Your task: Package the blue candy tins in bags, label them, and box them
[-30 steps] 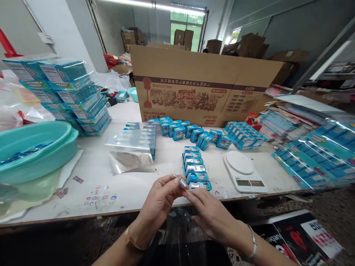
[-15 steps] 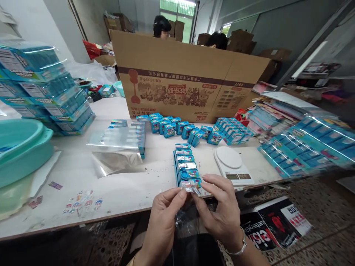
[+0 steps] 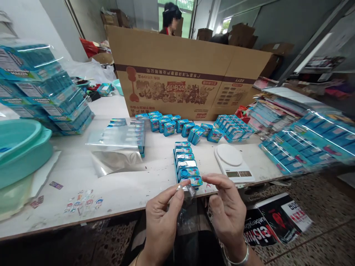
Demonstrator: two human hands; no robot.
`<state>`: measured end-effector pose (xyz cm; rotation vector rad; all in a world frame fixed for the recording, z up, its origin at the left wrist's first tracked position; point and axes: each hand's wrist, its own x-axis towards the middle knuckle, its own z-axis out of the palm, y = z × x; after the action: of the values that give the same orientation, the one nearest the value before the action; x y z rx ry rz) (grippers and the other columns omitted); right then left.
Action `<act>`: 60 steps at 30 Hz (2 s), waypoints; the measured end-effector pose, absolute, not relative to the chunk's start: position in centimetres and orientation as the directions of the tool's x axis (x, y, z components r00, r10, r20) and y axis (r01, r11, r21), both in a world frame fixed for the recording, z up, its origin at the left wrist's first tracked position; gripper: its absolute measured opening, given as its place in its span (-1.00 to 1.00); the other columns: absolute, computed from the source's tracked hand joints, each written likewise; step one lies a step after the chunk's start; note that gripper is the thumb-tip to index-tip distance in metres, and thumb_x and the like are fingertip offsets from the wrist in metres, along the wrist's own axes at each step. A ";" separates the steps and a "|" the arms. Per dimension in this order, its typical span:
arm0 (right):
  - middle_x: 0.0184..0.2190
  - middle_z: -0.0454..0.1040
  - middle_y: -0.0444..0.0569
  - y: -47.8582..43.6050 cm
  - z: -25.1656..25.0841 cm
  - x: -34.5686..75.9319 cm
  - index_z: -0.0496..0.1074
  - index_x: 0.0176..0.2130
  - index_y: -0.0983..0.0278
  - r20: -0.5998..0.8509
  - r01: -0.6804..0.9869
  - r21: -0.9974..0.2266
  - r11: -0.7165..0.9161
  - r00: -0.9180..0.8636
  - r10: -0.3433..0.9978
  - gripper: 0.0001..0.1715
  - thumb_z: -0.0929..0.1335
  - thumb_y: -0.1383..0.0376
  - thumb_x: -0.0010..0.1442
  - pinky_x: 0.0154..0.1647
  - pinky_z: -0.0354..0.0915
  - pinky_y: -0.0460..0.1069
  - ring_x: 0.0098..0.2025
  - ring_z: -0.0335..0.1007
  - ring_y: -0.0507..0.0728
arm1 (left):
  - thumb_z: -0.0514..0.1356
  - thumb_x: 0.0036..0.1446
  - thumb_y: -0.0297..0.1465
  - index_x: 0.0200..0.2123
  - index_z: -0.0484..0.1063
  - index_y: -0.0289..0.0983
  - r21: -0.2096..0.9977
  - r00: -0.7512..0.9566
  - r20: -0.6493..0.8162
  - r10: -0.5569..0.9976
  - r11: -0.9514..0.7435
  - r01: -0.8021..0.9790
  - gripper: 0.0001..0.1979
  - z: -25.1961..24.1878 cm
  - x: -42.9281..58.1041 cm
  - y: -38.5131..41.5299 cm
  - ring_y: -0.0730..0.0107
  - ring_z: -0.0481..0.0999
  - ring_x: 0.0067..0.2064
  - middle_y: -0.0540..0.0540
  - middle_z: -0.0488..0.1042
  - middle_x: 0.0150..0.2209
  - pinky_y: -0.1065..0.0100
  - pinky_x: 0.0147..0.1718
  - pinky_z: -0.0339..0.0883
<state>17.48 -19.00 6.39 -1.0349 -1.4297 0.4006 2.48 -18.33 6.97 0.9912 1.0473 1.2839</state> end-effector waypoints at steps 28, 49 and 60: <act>-0.07 0.42 -0.01 -19.4 8.0 16.5 0.36 -0.16 0.18 0.606 0.539 -0.690 0.483 0.067 0.792 -0.78 0.44 0.30 0.20 0.02 0.28 0.06 0.00 0.36 0.17 | 0.19 0.18 -0.59 -0.02 0.56 -0.12 0.778 -0.034 0.603 0.797 -0.579 0.244 -0.64 6.5 2.5 -19.1 0.42 0.63 -0.08 0.00 0.65 -0.09 0.37 0.07 0.40; -0.30 0.36 -0.05 -19.3 11.2 18.9 0.33 -0.35 0.23 0.173 0.165 -0.959 0.231 -0.309 0.935 -0.70 0.22 0.18 0.40 -0.22 0.29 0.00 -0.26 0.29 0.09 | 0.22 0.23 -0.30 -0.29 0.65 -0.25 0.968 0.226 0.053 0.973 0.005 -0.252 -0.79 8.5 1.6 -19.5 0.34 0.57 -0.30 -0.10 0.64 -0.33 0.42 -0.25 0.42; -0.24 0.37 0.00 -18.8 11.0 19.2 0.37 -0.31 0.21 0.149 0.063 -0.982 0.180 -0.333 0.931 -0.45 0.16 -0.14 0.34 -0.11 0.28 0.08 -0.17 0.31 0.16 | 0.21 0.23 -0.25 -0.32 0.61 -0.27 0.969 0.219 0.019 0.975 0.036 -0.244 -0.76 8.3 1.7 -19.2 0.37 0.50 -0.32 -0.08 0.58 -0.38 0.44 -0.28 0.36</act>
<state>19.22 -18.78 10.98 -0.9727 -1.5957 1.2705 1.74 -19.23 8.25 1.1162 0.8710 1.1478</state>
